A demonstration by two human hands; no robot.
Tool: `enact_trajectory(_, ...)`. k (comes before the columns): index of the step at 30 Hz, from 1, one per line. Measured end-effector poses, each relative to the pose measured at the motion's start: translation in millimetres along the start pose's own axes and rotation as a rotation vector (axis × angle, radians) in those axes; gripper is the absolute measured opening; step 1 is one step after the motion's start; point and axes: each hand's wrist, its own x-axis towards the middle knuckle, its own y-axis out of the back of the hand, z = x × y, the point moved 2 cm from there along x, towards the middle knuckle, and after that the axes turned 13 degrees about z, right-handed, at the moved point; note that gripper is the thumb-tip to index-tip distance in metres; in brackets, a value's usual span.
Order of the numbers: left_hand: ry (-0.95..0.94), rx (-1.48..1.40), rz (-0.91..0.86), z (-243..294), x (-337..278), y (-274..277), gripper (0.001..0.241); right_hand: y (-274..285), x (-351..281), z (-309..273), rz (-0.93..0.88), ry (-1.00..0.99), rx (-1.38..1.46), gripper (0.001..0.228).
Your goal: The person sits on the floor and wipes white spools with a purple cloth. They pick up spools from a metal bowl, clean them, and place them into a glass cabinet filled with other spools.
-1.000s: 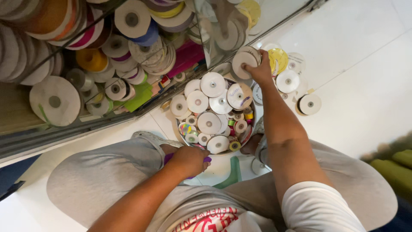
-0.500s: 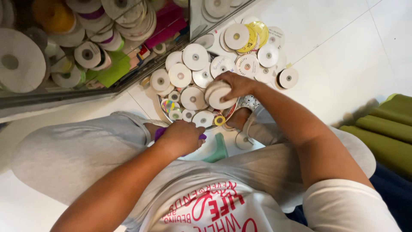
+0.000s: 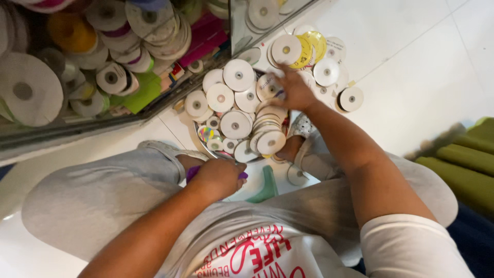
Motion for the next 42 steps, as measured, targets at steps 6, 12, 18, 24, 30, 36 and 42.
enact_trajectory(6,0.068,0.084,-0.005,-20,21,-35,0.047,46,48,75,0.293,-0.889,0.340,0.099)
enact_trajectory(12,0.158,0.050,-0.107,-19,25,-24,0.050,18,66,93,0.221,-1.125,0.389,0.110)
enact_trajectory(18,0.114,0.059,-0.083,-24,30,-37,0.051,-8,90,65,0.135,-1.031,0.077,0.112)
enact_trajectory(24,0.127,0.061,-0.126,-22,31,-33,0.053,-11,108,57,0.086,-0.970,0.149,0.102)
enact_trajectory(30,0.148,0.031,-0.120,-21,26,-23,0.051,1,110,56,0.016,-1.021,0.490,0.080)
enact_trajectory(36,0.098,0.029,-0.011,-20,18,-25,0.046,43,82,39,0.120,-0.944,0.731,0.063)
enact_trajectory(42,0.023,0.084,0.060,-9,8,-34,0.046,71,62,-11,0.139,-0.642,0.741,0.052)
